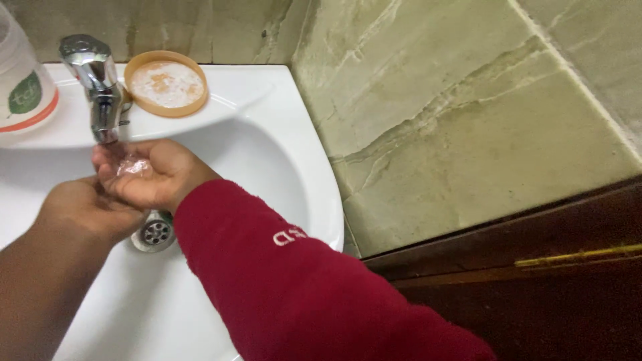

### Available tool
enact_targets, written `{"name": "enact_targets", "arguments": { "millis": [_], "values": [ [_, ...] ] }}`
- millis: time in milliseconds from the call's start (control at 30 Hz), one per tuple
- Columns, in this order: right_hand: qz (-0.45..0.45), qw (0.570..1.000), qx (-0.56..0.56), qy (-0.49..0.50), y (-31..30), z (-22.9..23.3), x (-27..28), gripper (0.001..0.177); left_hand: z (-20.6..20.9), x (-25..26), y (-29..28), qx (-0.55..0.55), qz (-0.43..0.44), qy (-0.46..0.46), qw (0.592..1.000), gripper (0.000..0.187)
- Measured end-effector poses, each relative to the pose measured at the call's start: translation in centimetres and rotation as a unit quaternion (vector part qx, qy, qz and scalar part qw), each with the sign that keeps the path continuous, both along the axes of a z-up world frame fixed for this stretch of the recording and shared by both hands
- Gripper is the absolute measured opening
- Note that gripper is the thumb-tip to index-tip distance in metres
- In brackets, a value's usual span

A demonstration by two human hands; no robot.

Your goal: The person cleans a bathroom sink by scrubbing the ceramic basin and edges with a brush and water.

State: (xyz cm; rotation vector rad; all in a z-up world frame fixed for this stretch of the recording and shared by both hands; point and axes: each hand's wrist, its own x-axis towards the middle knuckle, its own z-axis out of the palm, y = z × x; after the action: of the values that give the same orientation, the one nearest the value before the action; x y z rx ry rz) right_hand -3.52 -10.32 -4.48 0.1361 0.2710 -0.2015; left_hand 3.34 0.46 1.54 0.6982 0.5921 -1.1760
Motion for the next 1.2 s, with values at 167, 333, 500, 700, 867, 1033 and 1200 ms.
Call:
{"name": "enact_targets", "arguments": {
  "millis": [167, 333, 500, 700, 867, 1033, 1200],
  "values": [
    [-0.047, 0.996, 0.061, 0.041, 0.5, 1.3, -6.0, 0.026, 0.3, -4.3, -1.1, -0.030, -0.031, 0.028, 0.999, 0.034],
    [-0.071, 0.995, 0.066, -0.032, -4.5, 3.2, -12.6, 0.026, 2.5, -8.7, -5.0, -0.064, -0.091, 0.058, 0.992, 0.040],
    [-0.117, 0.988, -0.089, 0.043, -15.0, 8.7, -17.3, 0.036, 4.3, -9.7, -15.6, -0.180, -0.199, 0.088, 0.959, 0.032],
    [-0.166, 0.867, -0.381, 0.277, -20.9, 19.1, -19.9, 0.036, 11.1, -9.2, -18.3, -0.088, -0.307, -0.190, 0.928, 0.044],
    [-0.159, 0.821, -0.435, 0.334, -17.8, 20.2, -20.8, 0.046, 11.2, -10.1, -15.5, -0.062, -0.302, -0.182, 0.934, 0.062],
    [-0.166, 0.791, -0.439, 0.392, -15.4, 17.5, -21.1, 0.051, 9.2, -10.8, -13.4, -0.045, -0.316, -0.151, 0.936, 0.059],
    [-0.138, 0.700, -0.516, 0.473, -15.5, 10.6, -20.6, 0.056, 8.2, -10.8, -11.3, 0.035, -0.278, -0.111, 0.954, 0.049]
  ]
}}
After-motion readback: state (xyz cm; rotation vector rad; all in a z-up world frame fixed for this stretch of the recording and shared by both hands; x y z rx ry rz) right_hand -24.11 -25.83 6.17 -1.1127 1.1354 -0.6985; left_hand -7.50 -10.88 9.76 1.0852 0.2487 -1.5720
